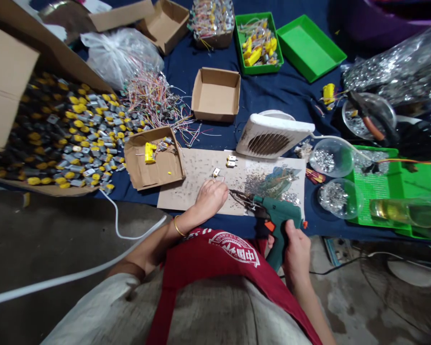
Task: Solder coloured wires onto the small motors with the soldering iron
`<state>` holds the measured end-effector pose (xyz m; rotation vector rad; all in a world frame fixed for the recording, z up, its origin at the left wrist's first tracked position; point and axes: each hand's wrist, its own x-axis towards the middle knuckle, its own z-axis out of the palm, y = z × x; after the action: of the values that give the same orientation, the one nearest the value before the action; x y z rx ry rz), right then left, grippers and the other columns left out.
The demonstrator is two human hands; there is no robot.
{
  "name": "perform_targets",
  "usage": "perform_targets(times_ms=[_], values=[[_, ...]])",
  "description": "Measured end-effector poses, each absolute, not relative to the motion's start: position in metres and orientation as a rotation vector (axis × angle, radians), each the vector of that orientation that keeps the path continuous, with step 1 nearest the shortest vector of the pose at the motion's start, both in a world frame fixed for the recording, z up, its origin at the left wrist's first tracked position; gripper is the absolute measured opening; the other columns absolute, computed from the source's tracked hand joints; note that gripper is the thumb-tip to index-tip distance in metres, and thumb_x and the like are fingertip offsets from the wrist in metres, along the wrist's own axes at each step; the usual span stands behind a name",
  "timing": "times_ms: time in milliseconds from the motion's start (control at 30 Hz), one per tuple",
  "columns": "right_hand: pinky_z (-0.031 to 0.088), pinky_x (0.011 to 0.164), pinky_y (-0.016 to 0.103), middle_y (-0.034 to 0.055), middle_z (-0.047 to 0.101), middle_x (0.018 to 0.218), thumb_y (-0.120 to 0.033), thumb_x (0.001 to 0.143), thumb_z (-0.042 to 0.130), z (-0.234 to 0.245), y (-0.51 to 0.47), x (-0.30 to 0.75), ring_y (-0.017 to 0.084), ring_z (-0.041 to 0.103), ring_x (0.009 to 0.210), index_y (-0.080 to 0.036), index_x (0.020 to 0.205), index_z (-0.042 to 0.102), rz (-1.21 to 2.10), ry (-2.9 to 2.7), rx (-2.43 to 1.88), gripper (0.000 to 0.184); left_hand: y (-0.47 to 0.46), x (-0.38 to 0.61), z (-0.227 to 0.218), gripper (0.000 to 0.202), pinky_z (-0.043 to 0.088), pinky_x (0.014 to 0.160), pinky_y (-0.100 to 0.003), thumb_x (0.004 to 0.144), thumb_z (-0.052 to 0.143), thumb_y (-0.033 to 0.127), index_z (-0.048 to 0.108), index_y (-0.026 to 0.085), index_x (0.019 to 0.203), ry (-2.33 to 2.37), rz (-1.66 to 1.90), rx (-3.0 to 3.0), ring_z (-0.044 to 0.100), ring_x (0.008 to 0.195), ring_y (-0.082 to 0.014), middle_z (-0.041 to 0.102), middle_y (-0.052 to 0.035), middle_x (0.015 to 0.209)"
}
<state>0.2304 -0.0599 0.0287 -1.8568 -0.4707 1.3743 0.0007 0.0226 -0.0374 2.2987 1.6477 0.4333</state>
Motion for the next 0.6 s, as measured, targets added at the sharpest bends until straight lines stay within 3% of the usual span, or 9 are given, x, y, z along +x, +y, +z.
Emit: perform_targets(times_ms=[600], values=[[0.044,0.038,0.025,0.0074,0.064,0.049,-0.072,0.067,0.079,0.0325,-0.063,0.2251,0.015,0.055,0.038,-0.016,0.053,0.063,1.33,-0.503,-1.921,0.06,0.0236,-0.0005,-0.0354,0.018,0.048,0.082,-0.037,0.092,0.059,0.015,0.071,0.018,0.079,1.624,0.391,2.303,0.063,0.083,-0.0223,0.069,-0.0066,0.077]])
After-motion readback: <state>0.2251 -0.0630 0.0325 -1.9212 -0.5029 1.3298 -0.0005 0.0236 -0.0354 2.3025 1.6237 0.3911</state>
